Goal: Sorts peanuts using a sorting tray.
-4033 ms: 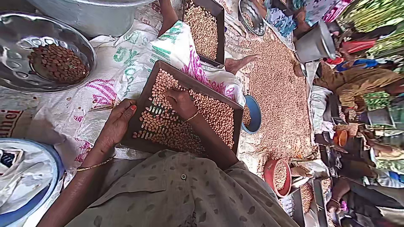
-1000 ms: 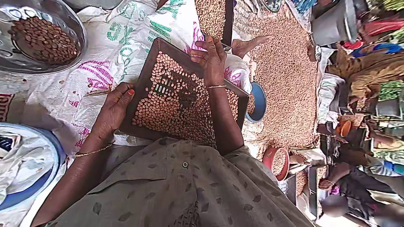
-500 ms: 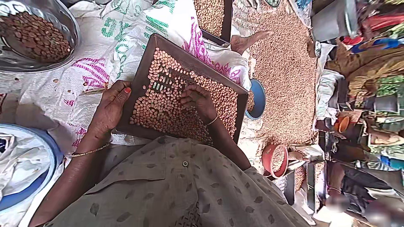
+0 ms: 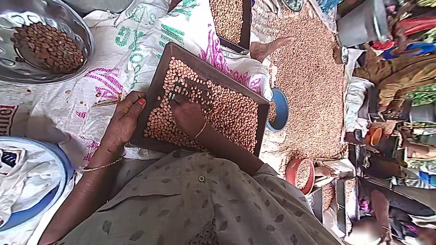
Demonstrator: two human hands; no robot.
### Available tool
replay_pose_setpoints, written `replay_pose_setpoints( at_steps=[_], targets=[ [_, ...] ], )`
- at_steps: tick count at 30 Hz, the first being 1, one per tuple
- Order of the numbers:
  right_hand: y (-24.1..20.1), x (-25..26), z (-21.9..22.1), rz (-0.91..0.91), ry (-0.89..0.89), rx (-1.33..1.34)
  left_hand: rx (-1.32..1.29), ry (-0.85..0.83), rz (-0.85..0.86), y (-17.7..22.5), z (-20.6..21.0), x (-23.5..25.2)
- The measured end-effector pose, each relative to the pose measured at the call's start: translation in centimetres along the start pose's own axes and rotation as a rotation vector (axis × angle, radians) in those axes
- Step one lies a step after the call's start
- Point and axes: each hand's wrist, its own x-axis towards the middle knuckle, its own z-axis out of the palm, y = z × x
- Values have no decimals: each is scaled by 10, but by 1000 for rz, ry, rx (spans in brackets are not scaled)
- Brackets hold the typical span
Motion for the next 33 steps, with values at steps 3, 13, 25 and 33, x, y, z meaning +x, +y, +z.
replay_pose_setpoints(
  at_steps=[3,13,25,33],
  targets=[
    [-3,10,-5,83,-126,19,8,-8,-1,1,-1,3],
    [84,76,-42,153,512,730,-35,4,34,-1,0,8],
    [116,9,13,180,339,141,-33,5,63,3,-1,12],
    [87,-47,-13,236,184,499,-31,18,10,5,0,9]
  ],
)
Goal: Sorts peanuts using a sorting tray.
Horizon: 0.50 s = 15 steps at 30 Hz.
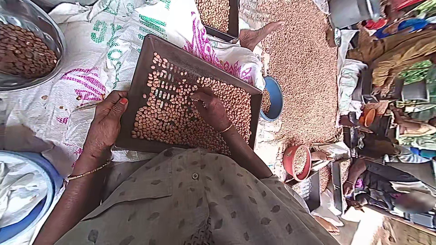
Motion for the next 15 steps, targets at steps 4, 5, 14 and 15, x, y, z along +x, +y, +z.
replay_pose_setpoints(
  at_steps=[4,5,14,15],
  targets=[
    [-21,30,16,-74,29,74,4,0,-22,-4,-2,-9],
    [-26,39,19,-88,32,77,0,4,-19,-4,-2,-10],
    [-37,36,46,-244,-267,30,-29,-13,-33,-3,-2,-11],
    [-35,33,46,-222,-251,6,-29,-14,-32,-3,-2,-10]
  ],
)
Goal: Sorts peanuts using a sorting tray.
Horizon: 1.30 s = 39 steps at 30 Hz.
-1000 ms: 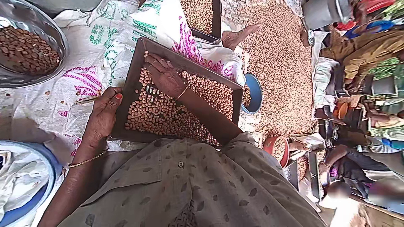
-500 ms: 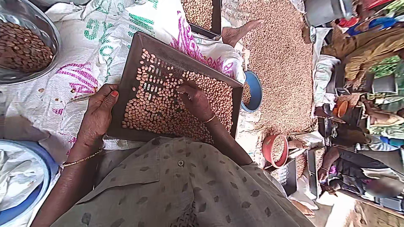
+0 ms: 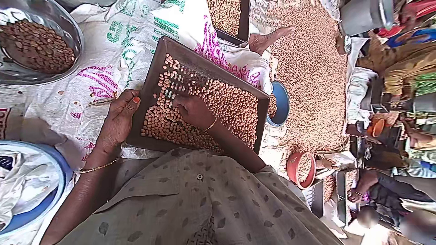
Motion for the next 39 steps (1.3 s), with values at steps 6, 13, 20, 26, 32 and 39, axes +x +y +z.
replay_pose_setpoints(
  at_steps=[6,13,20,26,32,39],
  targets=[
    [17,20,-24,169,331,135,8,9,24,0,2,5],
    [15,79,-13,92,77,-128,19,14,29,-1,1,8],
    [51,21,-41,77,350,513,-3,-1,36,-3,1,5],
    [7,-40,-41,265,30,850,-16,-5,36,-1,0,4],
    [-12,-46,6,332,-228,864,57,5,26,-2,0,4],
    [-1,-17,-24,391,213,723,16,-2,42,-6,-1,1]
  ],
)
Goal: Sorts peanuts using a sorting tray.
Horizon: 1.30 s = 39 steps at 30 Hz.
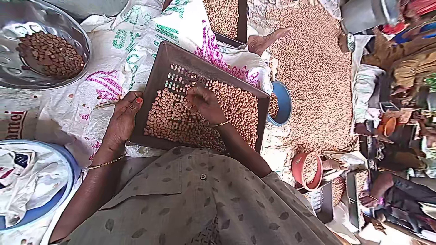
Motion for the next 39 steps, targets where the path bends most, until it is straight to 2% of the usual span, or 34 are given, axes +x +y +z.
replay_pose_setpoints(
  at_steps=[4,6,8,13,16,19,26,29,30,31,33,35,37,38,39],
  targets=[
    [0,26,24,-331,-29,-511,-27,4,-11,4,2,3],
    [3,33,38,-346,-16,-806,-34,16,-34,9,4,4],
    [1,34,46,-358,-8,-937,-33,20,-25,11,3,6],
    [11,25,50,-424,56,-977,-30,4,-35,11,3,4],
    [22,24,51,-571,108,-939,-26,8,-34,11,3,3],
    [30,27,50,-659,68,-947,-33,8,-29,11,4,4],
    [17,24,62,-578,58,-999,-26,5,-34,3,1,2],
    [5,31,52,-484,-54,-896,-12,9,-22,3,2,4],
    [-1,37,41,-474,-43,-795,-12,9,-20,4,2,4],
    [-6,44,27,-509,55,-650,-18,8,-16,4,1,4],
    [-22,59,-8,-579,394,-268,-41,1,-9,3,1,2],
    [-48,70,-48,-529,565,38,-56,7,-2,-1,0,3],
    [-58,63,-66,-422,556,159,-45,3,-3,-2,-1,4],
    [-57,53,-62,-351,468,152,-36,0,-3,-3,-2,4],
    [-54,39,-52,-277,306,127,-34,2,-5,-3,-1,4]
  ],
)
